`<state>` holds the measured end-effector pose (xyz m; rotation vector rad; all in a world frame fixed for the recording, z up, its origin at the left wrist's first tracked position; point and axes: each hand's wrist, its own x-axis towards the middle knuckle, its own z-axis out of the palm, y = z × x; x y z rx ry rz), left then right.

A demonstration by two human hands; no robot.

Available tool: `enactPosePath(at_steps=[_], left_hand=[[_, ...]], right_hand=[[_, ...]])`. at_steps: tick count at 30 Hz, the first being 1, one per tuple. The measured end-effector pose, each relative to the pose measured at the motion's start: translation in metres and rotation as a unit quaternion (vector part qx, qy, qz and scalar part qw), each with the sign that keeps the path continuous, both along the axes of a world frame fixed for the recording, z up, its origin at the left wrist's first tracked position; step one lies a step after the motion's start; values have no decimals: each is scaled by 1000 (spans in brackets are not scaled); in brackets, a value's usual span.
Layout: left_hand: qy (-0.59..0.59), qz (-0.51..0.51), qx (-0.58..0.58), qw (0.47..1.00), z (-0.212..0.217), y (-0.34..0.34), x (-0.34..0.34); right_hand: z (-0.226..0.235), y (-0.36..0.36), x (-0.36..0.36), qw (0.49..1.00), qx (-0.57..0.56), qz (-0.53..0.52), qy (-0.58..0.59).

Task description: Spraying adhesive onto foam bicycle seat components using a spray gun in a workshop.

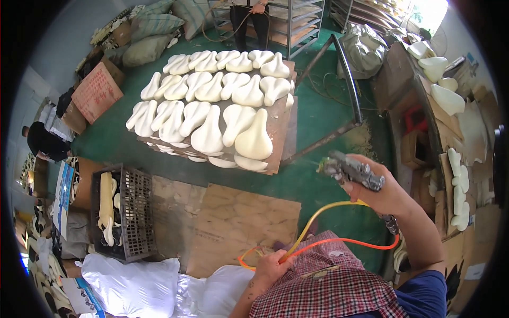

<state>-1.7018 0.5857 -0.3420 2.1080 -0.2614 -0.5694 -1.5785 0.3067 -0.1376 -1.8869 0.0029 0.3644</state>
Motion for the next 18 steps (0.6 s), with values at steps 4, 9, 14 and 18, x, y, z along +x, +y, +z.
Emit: enactPosePath(at_steps=[4, 9, 14, 18], left_hand=[[31, 13, -11, 999, 0, -21, 13], [38, -7, 19, 999, 10, -66, 32], [43, 8, 14, 999, 2, -154, 68], [74, -28, 6, 997, 5, -246, 111]], right_hand=[[-2, -20, 23, 998, 22, -40, -44], [2, -48, 34, 997, 9, 73, -10], [1, -119, 92, 994, -45, 66, -69], [9, -181, 122, 986, -40, 139, -83]])
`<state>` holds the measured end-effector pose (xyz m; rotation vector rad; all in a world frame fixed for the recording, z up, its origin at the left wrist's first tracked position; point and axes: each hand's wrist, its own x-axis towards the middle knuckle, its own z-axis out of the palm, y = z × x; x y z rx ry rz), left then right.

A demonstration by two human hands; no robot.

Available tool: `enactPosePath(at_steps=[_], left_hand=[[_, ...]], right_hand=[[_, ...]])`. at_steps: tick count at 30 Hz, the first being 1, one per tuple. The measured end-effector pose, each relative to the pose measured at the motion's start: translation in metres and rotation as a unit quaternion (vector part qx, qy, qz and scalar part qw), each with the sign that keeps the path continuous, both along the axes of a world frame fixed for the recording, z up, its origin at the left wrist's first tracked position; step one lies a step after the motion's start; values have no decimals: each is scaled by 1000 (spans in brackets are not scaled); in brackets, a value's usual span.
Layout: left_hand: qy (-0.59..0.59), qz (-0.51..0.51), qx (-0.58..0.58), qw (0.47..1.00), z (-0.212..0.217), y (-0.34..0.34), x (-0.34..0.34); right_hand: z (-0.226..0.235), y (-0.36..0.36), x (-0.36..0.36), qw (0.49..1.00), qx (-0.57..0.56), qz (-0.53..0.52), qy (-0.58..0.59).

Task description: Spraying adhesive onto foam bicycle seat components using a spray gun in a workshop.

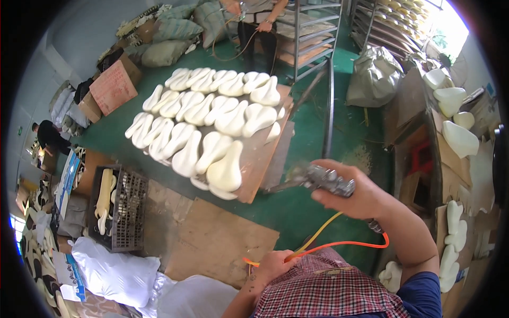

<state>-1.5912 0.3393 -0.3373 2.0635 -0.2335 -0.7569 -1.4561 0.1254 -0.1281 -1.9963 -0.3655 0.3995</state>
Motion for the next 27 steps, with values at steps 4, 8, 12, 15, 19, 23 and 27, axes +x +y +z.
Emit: enactPosePath(at_steps=[4, 8, 12, 15, 19, 23, 27], left_hand=[[-56, -52, -54, 996, -8, -88, 41], [-60, -189, 2, 980, 8, -135, 108], [22, 79, -361, 929, 46, -127, 204], [-23, 323, -475, 818, 69, -113, 292], [8, 587, -464, 663, -19, -74, 399], [90, 713, -425, 551, -136, -65, 449], [118, 782, -396, 466, -187, -88, 446]], right_hand=[[4, -62, 37, 982, -27, 22, -183], [17, -161, 55, 980, 183, 25, 72], [-13, -272, 41, 945, 316, -63, -51], [-51, -351, 33, 861, 475, -167, -70], [-61, -389, 93, 762, 529, -332, -170], [-48, -439, 200, 786, 454, -362, -213], [-22, -449, 320, 813, 445, -345, -147]])
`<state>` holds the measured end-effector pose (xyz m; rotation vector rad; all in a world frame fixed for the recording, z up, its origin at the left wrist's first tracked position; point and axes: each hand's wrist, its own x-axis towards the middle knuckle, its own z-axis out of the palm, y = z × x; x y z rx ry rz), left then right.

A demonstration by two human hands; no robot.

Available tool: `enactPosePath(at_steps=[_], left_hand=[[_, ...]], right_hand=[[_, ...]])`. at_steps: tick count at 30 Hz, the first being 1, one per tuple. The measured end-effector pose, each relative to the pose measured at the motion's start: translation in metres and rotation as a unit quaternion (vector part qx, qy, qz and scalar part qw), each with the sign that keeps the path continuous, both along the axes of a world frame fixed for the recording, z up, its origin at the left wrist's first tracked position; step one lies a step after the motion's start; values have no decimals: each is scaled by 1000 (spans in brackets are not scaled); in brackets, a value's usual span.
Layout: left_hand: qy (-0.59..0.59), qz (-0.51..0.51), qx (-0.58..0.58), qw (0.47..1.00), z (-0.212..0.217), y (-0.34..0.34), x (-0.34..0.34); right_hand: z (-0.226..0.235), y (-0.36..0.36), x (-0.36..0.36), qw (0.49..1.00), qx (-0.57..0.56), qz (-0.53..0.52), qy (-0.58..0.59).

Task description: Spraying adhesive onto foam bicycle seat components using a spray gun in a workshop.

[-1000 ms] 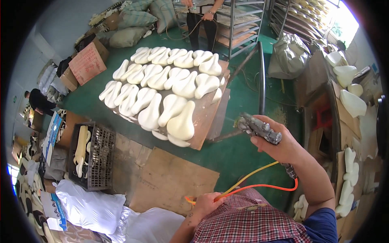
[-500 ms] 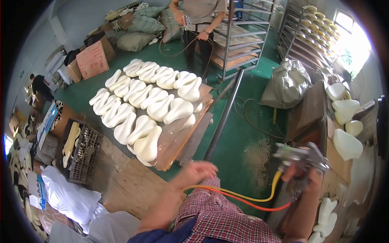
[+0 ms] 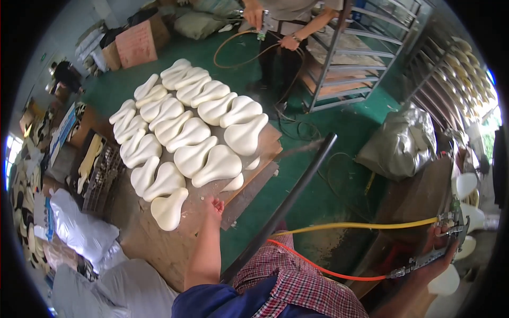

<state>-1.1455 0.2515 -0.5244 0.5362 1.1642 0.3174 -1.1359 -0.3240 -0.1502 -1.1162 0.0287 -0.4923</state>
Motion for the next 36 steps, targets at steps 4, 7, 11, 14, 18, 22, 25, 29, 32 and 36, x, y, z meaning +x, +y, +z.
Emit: enactPosePath(at_steps=[4, 7, 11, 14, 18, 22, 25, 29, 32, 36], left_hand=[[80, 5, 0, 997, 5, -13, -9], [87, 50, 11, 995, 22, -16, -28], [27, 152, 90, 984, 59, -26, -76], [0, 236, 171, 957, 112, -55, -100], [-2, 319, 182, 930, 141, -89, -138], [9, 346, 193, 918, 157, -122, -136], [14, 326, 208, 922, 154, -134, -117], [19, 307, 184, 933, 153, -133, -79], [32, 306, 168, 936, 148, -122, -59], [56, 300, 133, 943, 120, -94, -49]], right_hand=[[9, 20, 91, 997, 10, -18, 79], [3, 37, 139, 972, -83, 184, 120], [-4, 73, 192, 921, -110, 352, 126], [-16, 72, 220, 898, -125, 395, 149], [-33, 60, 241, 880, -120, 430, 160], [-48, 30, 253, 874, -115, 430, 193], [-51, 8, 251, 881, -127, 397, 223], [-61, -19, 259, 891, -115, 371, 233], [-67, -28, 265, 896, -122, 358, 234], [-67, -17, 273, 896, -128, 351, 240]])
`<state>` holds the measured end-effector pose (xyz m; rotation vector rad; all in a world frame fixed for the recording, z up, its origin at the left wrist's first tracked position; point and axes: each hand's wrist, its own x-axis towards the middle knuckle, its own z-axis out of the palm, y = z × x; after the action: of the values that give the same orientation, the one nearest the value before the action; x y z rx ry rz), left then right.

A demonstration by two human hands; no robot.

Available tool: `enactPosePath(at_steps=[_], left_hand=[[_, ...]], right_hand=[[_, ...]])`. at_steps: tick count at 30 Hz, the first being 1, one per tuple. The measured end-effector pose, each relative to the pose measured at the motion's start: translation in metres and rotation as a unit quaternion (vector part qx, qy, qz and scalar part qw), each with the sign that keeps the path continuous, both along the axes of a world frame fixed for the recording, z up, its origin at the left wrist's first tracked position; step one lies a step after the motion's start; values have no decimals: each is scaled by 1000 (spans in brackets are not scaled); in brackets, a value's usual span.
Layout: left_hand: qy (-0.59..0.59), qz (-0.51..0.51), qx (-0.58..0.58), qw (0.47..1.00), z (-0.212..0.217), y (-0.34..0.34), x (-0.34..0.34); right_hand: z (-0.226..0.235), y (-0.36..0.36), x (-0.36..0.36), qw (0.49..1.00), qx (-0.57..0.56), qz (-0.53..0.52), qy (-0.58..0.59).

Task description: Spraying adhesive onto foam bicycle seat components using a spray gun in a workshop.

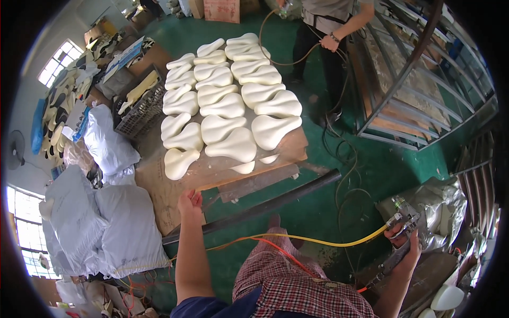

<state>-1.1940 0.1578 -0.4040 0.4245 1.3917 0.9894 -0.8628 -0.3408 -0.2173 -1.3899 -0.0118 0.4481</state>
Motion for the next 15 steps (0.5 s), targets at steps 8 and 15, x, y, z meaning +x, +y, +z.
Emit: enactPosePath(at_steps=[8, 15], left_hand=[[9, -12, -121, 993, -96, 60, 22], [34, 29, -191, 981, -167, 96, 23]], right_hand=[[19, 90, 17, 999, -50, -3, 3], [63, 216, 29, 949, -222, 219, -54]])
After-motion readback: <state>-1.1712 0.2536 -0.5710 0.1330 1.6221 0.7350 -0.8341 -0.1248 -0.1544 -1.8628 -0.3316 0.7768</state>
